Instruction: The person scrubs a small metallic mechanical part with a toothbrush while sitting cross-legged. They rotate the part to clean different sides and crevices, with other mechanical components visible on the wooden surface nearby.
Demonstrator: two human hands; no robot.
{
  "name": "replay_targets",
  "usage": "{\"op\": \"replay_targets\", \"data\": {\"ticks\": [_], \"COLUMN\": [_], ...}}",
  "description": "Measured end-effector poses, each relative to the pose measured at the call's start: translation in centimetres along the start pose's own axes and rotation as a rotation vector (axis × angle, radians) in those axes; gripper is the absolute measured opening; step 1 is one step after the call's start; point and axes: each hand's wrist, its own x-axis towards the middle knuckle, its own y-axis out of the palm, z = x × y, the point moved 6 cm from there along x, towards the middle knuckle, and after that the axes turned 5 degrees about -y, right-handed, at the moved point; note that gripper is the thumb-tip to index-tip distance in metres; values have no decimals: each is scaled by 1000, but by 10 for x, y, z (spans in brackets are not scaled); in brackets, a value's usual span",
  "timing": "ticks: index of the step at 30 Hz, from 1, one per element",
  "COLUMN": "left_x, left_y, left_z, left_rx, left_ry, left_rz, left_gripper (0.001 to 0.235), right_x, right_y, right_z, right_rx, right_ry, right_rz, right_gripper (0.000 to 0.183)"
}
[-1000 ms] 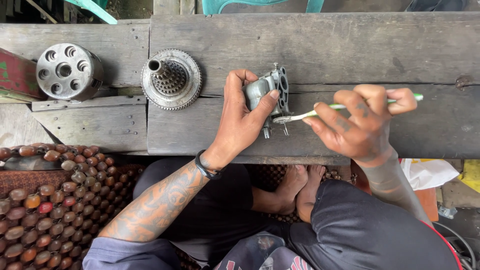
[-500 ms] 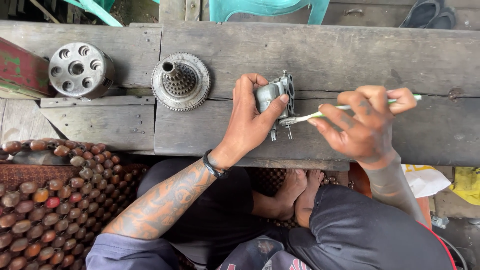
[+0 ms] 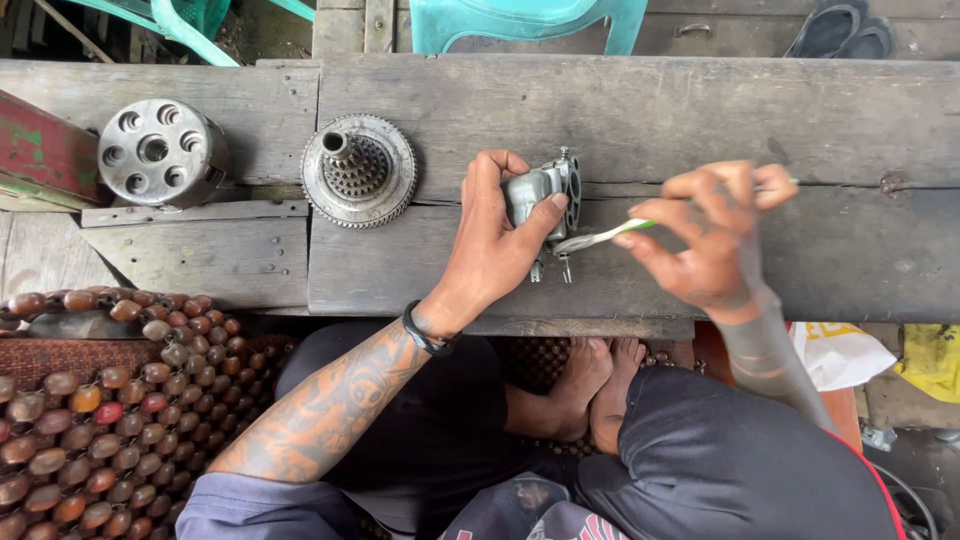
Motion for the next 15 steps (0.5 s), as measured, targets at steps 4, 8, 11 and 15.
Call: {"op": "replay_targets", "data": {"ticks": [4, 8, 11, 15], "left_x": [0, 1, 3, 5], "left_y": [1, -3, -5, -10], "left_z": [1, 2, 1, 6], "left_rx": [10, -83, -174, -297], "left_ry": [-7, -18, -42, -110], "left_rz": [7, -25, 13, 84], "left_gripper": [37, 33, 30, 24], "right_x": [3, 2, -3, -10], "right_y": [4, 2, 10, 5], "right_z": [-4, 1, -2, -14], "right_rx": [30, 18, 26, -12], "right_ry": [14, 29, 57, 121], "right_rz": [28, -14, 2, 8], "right_gripper": [28, 23, 24, 21]}}
